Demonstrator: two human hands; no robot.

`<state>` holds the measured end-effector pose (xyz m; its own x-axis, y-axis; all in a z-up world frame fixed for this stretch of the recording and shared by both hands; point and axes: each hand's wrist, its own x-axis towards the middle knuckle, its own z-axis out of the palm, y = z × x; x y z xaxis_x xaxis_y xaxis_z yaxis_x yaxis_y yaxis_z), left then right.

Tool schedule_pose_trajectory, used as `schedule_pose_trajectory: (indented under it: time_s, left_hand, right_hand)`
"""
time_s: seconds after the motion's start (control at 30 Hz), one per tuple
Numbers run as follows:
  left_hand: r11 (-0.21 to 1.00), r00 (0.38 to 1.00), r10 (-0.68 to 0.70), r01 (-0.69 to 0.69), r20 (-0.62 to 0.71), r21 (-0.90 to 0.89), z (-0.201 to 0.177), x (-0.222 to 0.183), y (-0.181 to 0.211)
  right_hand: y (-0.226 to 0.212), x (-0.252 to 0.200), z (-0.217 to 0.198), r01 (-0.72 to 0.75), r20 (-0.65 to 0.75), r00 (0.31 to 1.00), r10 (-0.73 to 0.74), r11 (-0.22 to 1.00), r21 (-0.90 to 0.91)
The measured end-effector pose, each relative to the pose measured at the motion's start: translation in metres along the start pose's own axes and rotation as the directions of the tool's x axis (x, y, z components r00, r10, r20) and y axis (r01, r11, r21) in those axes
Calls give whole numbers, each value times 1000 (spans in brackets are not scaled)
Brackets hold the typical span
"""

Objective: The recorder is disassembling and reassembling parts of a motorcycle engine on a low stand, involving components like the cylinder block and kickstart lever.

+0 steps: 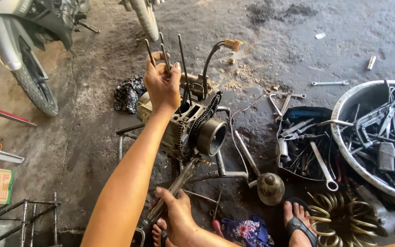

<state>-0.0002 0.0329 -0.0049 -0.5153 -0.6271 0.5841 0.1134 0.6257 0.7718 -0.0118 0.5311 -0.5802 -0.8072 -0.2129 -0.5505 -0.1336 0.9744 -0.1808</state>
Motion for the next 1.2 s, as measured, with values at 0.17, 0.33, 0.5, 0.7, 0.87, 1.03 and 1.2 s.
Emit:
schedule_pose_trajectory:
  time_s: [0.17,0.33,0.5,0.7,0.87,1.03,1.2]
  left_hand:
    - [998,1000,-3,3,-3,-58,-3,6,0]
    - [998,999,41,-42,24,52,-11,7,4]
    - [994,994,109,-109,26,-16,-8,10,-2]
    - [999,998,53,-53,30,-5,-9,15,1]
    - [997,997,78,-78,8,-6,-6,20,0]
    - [997,997,76,-76,12,9,-9,16,-1]
    - [989,990,143,-144,13,28,-6,23,-4]
  right_hand:
    - [16,16,25,-36,21,999,36,999,20]
    - [17,16,26,-53,24,998,52,997,52]
    - [13,17,23,-77,-8,997,78,995,67]
    - [25,29,40,-67,-15,998,68,993,95]
    - [24,25,40,-61,-35,997,64,995,84]
    - [25,29,45,-68,-73,995,73,996,64]
    - [25,31,40,-52,-32,998,57,990,135]
